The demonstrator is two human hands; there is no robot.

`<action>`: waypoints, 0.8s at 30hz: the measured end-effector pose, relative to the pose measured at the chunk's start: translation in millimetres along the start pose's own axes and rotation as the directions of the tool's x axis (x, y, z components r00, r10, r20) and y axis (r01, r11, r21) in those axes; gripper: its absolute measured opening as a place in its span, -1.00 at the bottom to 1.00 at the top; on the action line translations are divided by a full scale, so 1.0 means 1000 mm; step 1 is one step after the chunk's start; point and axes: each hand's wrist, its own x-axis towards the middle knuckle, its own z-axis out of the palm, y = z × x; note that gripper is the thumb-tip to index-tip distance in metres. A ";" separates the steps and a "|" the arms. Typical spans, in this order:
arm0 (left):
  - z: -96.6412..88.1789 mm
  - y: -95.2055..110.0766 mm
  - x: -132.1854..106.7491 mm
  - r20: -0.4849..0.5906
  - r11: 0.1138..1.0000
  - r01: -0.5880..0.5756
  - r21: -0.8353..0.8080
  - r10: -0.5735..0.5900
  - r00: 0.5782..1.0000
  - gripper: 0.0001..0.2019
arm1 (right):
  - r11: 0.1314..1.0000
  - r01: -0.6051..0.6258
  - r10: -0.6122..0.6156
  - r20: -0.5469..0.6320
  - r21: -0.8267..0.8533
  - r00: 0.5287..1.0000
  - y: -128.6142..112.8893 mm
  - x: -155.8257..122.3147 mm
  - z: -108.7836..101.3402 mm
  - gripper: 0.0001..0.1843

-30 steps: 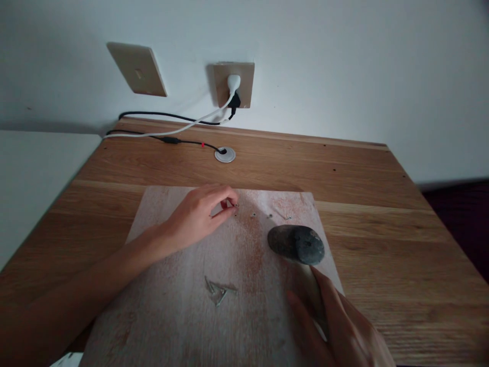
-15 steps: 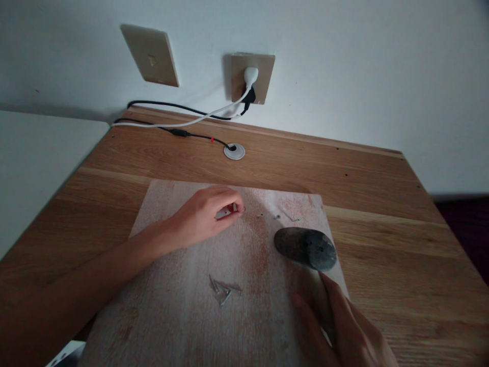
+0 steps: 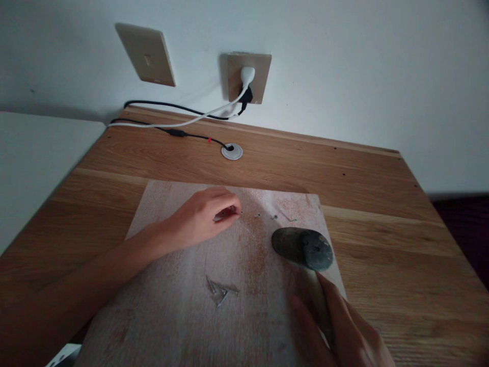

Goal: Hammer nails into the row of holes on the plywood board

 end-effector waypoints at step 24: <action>0.005 -0.003 0.000 0.027 0.985 -0.134 0.106 0.132 0.991 -0.93 | 0.994 -0.015 0.020 -0.042 0.106 0.999 0.004 -0.002 -0.002 -0.49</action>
